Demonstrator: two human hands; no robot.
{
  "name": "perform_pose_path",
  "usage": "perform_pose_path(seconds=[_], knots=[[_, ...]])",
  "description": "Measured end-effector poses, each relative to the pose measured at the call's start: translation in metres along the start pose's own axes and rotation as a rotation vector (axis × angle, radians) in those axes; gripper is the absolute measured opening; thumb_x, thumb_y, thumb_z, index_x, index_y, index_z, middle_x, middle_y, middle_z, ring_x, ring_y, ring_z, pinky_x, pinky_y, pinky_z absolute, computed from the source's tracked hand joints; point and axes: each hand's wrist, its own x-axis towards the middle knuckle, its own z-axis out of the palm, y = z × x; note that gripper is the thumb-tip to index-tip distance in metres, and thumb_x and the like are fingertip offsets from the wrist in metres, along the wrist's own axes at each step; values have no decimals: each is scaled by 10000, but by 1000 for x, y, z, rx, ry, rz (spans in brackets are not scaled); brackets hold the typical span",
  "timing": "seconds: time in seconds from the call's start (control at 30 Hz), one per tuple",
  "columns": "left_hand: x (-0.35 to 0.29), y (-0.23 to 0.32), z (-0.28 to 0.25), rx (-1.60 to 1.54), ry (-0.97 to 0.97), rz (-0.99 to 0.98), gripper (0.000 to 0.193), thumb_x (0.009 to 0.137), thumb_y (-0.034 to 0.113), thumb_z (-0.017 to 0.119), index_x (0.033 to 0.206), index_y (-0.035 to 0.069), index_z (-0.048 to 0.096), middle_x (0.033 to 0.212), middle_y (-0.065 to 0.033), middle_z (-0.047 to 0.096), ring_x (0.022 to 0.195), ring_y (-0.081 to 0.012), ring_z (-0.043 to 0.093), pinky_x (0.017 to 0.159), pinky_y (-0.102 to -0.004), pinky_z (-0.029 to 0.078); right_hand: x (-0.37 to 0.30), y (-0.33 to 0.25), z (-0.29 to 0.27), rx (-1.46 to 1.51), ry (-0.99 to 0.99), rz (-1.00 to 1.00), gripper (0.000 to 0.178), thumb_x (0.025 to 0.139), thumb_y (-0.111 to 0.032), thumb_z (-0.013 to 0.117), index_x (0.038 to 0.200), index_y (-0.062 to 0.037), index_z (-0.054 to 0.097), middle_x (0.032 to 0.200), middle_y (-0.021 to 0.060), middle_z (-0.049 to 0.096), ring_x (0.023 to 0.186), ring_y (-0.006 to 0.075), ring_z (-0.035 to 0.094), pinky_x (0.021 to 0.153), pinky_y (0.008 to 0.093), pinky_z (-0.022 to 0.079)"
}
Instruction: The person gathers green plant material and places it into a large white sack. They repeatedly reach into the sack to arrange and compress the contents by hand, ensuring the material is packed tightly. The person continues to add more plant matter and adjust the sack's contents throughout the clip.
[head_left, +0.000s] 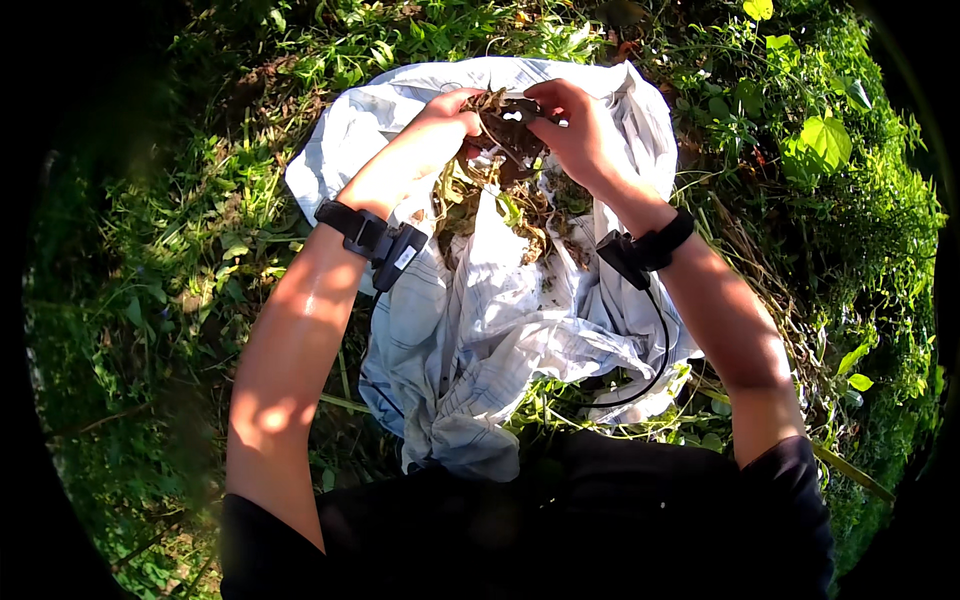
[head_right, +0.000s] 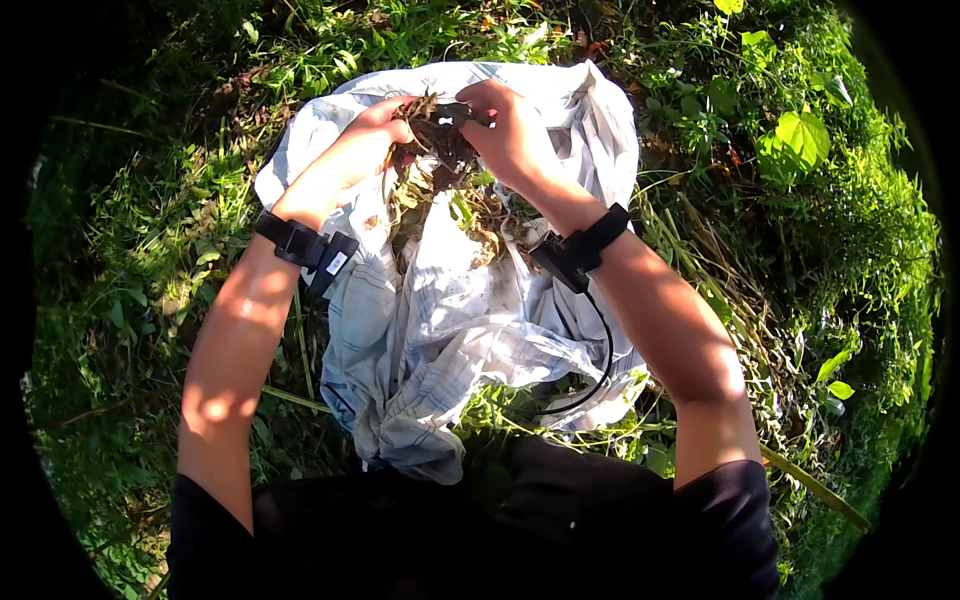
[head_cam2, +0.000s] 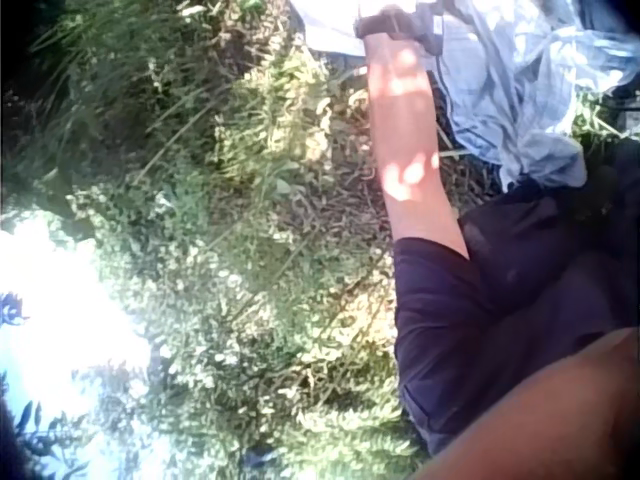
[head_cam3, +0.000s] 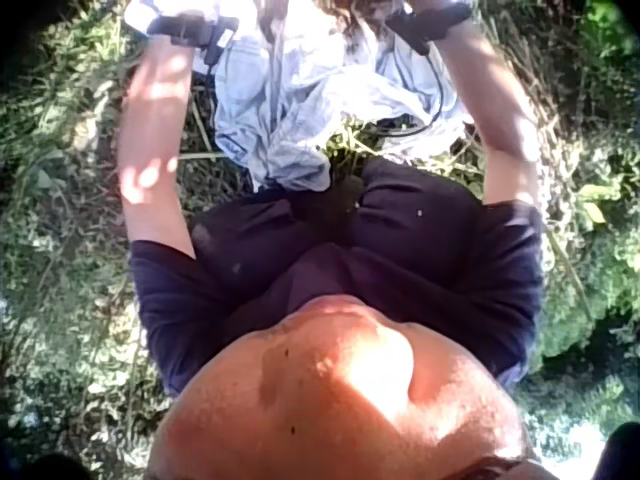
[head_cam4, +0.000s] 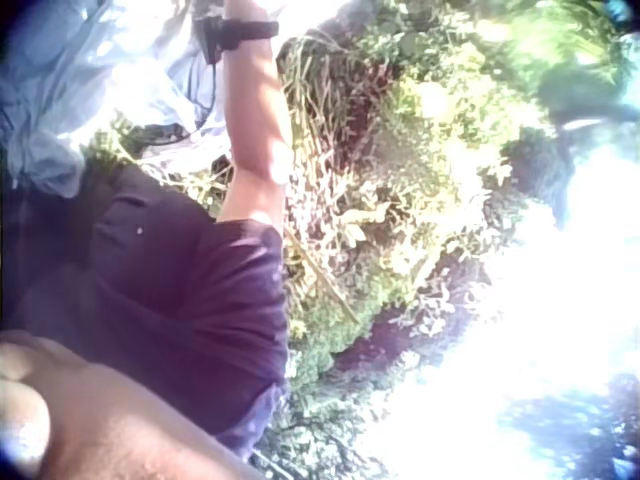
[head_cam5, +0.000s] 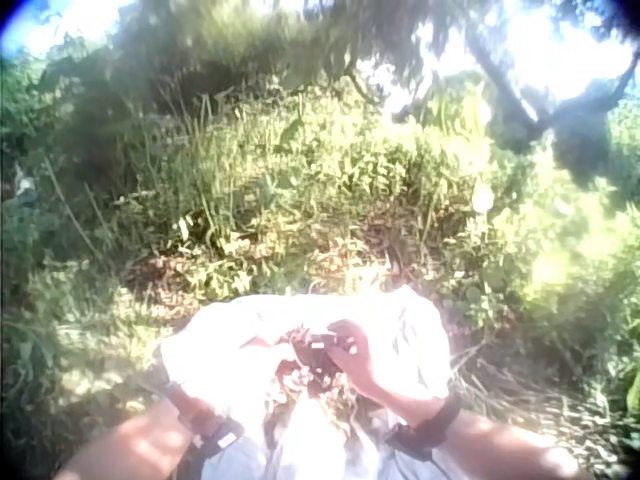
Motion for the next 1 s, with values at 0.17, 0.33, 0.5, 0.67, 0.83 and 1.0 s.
perform_pose_path(seconds=[0.17, 0.33, 0.5, 0.67, 0.83, 1.0], knots=[[-14, -1, 5, -130, -156, 61, 468, 937, 93, 581, 1392, 9, 510, 1148, -51, 666, 1029, -135, 653, 922, -293, 541, 0, -10, 17, 172, 13, 188, 249, 808, -103, 781, 1012, -6, 676, 839, 135, 710, 740, 207, 671, 692, 348, 546], [-26, 2, 6, 115, -37, 100, 395, 945, 143, 744, 1274, 18, 563, 1161, -60, 692, 1056, -135, 656, 950, -309, 536, 1, -29, 29, 621, -166, 462, 144, 922, -91, 739, 1020, -18, 662, 931, 66, 705, 833, 141, 674, 775, 285, 559], [-43, -3, -17, 119, 43, 69, 280, 987, 87, 653, 1253, 7, 621, 1131, -55, 707, 1023, -137, 657, 912, -319, 532, 0, -55, 36, 726, -309, 504, 236, 1059, -219, 579, 1132, -16, 673, 1175, 103, 710, 1115, 200, 685, 928, 357, 592], [-56, -31, -92, 208, 283, -4, 283, 955, 86, 671, 1230, 17, 674, 1097, -60, 723, 994, -147, 647, 928, -324, 512, 6, -48, 39, 798, -339, 578, 314, 1078, -286, 546, 1167, -9, 664, 1218, 122, 682, 1168, 223, 656, 967, 425, 597], [-124, -47, -230, 563, 899, -45, 413, 957, 124, 695, 1331, -29, 611, 1122, -95, 745, 966, -167, 689, 901, -312, 536, 6, 8, 13, 460, -321, 723, 334, 1087, -291, 523, 1180, -4, 666, 1133, 93, 693, 1070, 191, 667, 931, 376, 564], [-216, -69, -276, 1510, 434, -854, 897, 798, 191, 742, 1590, 100, 333, 1309, -273, 642, 1214, -425, 637, 1041, -464, 508, -12, 83, 2, -47, -423, 596, 315, 957, -301, 644, 1136, -47, 703, 1052, 80, 715, 942, 217, 691, 859, 377, 569]])
